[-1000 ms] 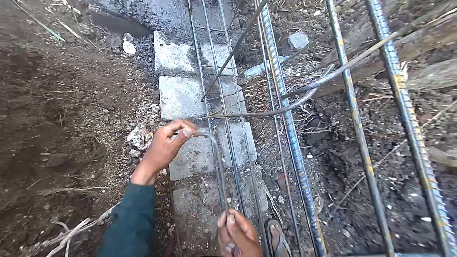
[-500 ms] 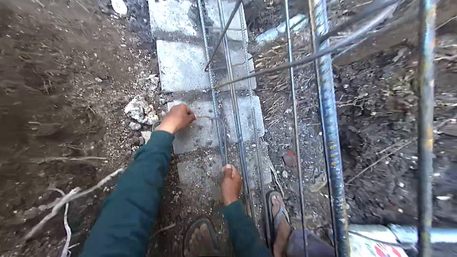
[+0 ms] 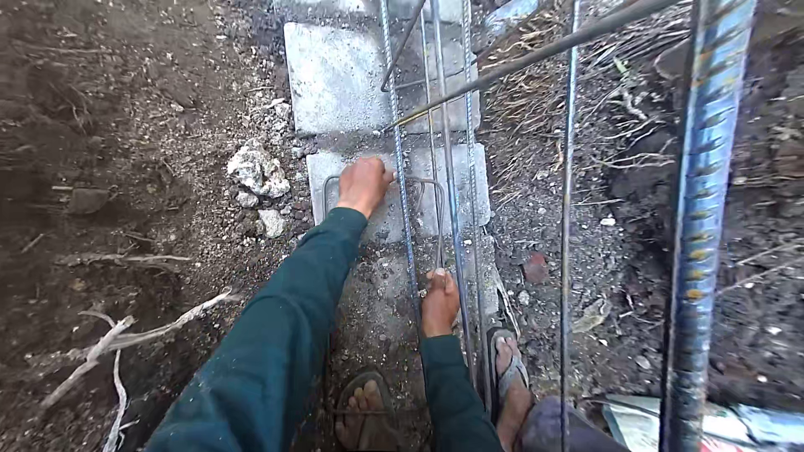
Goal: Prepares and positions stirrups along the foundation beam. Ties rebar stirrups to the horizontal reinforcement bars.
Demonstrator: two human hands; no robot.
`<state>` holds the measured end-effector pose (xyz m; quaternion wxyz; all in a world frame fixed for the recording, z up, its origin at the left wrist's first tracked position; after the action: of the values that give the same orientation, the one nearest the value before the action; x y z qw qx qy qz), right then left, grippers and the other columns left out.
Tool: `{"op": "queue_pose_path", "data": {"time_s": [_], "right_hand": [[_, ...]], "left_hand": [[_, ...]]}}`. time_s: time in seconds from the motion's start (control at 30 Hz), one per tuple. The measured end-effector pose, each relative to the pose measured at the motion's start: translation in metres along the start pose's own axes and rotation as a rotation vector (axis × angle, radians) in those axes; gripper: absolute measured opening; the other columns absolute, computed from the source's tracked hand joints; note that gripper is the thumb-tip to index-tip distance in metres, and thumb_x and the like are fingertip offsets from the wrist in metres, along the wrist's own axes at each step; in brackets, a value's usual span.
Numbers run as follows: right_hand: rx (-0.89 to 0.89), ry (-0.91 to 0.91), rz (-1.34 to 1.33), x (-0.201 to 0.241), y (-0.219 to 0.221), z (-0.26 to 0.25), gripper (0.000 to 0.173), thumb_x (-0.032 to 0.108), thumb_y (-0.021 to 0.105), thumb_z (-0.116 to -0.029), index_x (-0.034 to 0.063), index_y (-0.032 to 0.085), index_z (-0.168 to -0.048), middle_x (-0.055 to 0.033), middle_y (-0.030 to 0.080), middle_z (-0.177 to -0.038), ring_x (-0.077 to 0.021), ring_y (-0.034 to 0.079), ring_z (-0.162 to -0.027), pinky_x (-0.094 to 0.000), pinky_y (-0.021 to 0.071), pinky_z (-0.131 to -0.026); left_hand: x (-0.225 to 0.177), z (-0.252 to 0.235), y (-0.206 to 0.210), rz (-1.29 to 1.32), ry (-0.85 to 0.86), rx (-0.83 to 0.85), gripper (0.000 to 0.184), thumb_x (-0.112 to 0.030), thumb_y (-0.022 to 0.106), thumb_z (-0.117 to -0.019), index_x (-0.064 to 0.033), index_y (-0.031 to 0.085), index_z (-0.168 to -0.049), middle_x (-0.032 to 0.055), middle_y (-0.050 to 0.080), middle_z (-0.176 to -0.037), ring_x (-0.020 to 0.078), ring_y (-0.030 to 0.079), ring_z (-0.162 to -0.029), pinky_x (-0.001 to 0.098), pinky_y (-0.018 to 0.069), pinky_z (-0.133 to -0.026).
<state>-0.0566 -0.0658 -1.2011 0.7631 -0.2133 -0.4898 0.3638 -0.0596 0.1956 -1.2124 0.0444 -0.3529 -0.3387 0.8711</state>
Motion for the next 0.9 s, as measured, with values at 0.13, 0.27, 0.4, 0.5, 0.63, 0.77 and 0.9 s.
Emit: {"op": "queue_pose_path", "data": {"time_s": [0.13, 0.27, 0.4, 0.5, 0.63, 0.77, 0.9], "right_hand": [[-0.092, 0.053, -0.027, -0.015, -0.009, -0.010, 0.029, 0.017, 0.046, -0.1100, -0.0032, 0.067, -0.111, -0.0110, 0.063, -0.087, -0.0176, 0.057, -0.076, -0.0388, 0.0507, -0.074], [-0.271, 0.172, -0.248, -0.024, -0.030, -0.031, 0.026, 0.021, 0.041, -0.1114, 0.0022, 0.057, -0.104, -0.0003, 0.043, -0.067, -0.0105, 0.040, -0.050, -0.0304, 0.0403, -0.048], [-0.218, 0.170, -0.419, 0.006, -0.037, -0.021, 0.030, 0.023, 0.035, -0.1129, 0.0095, 0.049, -0.091, 0.0060, 0.035, -0.057, -0.0049, 0.033, -0.041, -0.0214, 0.0332, -0.040], [-0.109, 0.171, -0.373, -0.007, -0.029, -0.021, 0.027, 0.021, 0.038, -0.1124, 0.0062, 0.054, -0.096, 0.0044, 0.036, -0.058, -0.0077, 0.033, -0.043, -0.0250, 0.0330, -0.041], [-0.009, 0.102, -0.266, -0.026, -0.008, -0.025, 0.030, 0.021, 0.039, -0.1117, 0.0020, 0.060, -0.102, 0.0019, 0.036, -0.060, -0.0097, 0.033, -0.044, -0.0281, 0.0338, -0.042], [0.072, -0.064, 0.122, -0.007, -0.007, -0.027, 0.033, 0.018, 0.043, -0.1101, -0.0037, 0.067, -0.119, -0.0171, 0.067, -0.097, -0.0263, 0.063, -0.087, -0.0477, 0.0519, -0.085], [0.038, -0.032, 0.296, 0.007, -0.004, -0.037, 0.037, 0.024, 0.042, -0.1108, 0.0004, 0.067, -0.125, -0.0197, 0.071, -0.113, -0.0330, 0.066, -0.109, -0.0551, 0.0484, -0.099]], "left_hand": [[0.015, -0.005, -0.010, -0.056, 0.012, -0.009, 0.040, -0.042, 0.054, -0.1046, -0.0078, 0.074, -0.109, 0.0196, 0.072, -0.109, 0.0407, 0.067, -0.108, 0.0674, 0.0464, -0.094], [0.059, -0.003, -0.009, 0.106, -0.040, -0.049, 0.045, -0.037, 0.052, -0.1064, 0.0005, 0.071, -0.091, 0.0247, 0.069, -0.093, 0.0449, 0.067, -0.094, 0.0690, 0.0505, -0.081], [0.056, 0.008, 0.011, 0.312, -0.037, -0.041, 0.040, -0.036, 0.050, -0.1078, -0.0028, 0.073, -0.104, 0.0210, 0.071, -0.098, 0.0401, 0.068, -0.096, 0.0671, 0.0505, -0.087], [0.035, 0.023, 0.035, 0.443, -0.025, 0.118, 0.038, -0.030, 0.045, -0.1100, -0.0032, 0.070, -0.119, 0.0210, 0.071, -0.107, 0.0374, 0.069, -0.101, 0.0630, 0.0522, -0.092], [0.035, 0.064, 0.061, 0.664, -0.154, 0.156, 0.034, -0.027, 0.046, -0.1090, -0.0064, 0.059, -0.133, 0.0179, 0.066, -0.093, 0.0288, 0.064, -0.070, 0.0482, 0.0559, -0.066], [0.060, 0.083, 0.070, 0.659, -0.362, -0.123, 0.050, -0.043, 0.042, -0.1101, -0.0017, 0.066, -0.094, 0.0153, 0.059, -0.074, 0.0297, 0.057, -0.062, 0.0513, 0.0496, -0.061], [0.048, 0.094, 0.071, 0.594, -0.589, -0.283, 0.051, -0.039, 0.042, -0.1106, -0.0013, 0.064, -0.084, 0.0181, 0.063, -0.079, 0.0345, 0.063, -0.081, 0.0570, 0.0492, -0.076]]}}
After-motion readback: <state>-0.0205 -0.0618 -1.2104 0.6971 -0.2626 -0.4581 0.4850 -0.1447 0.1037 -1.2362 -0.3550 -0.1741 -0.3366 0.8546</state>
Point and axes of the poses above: each hand's wrist, its own z-axis away from the middle knuckle, its own y-axis out of the palm, x = y × z, the point moved 1 cm from there along -z, towards the middle knuckle
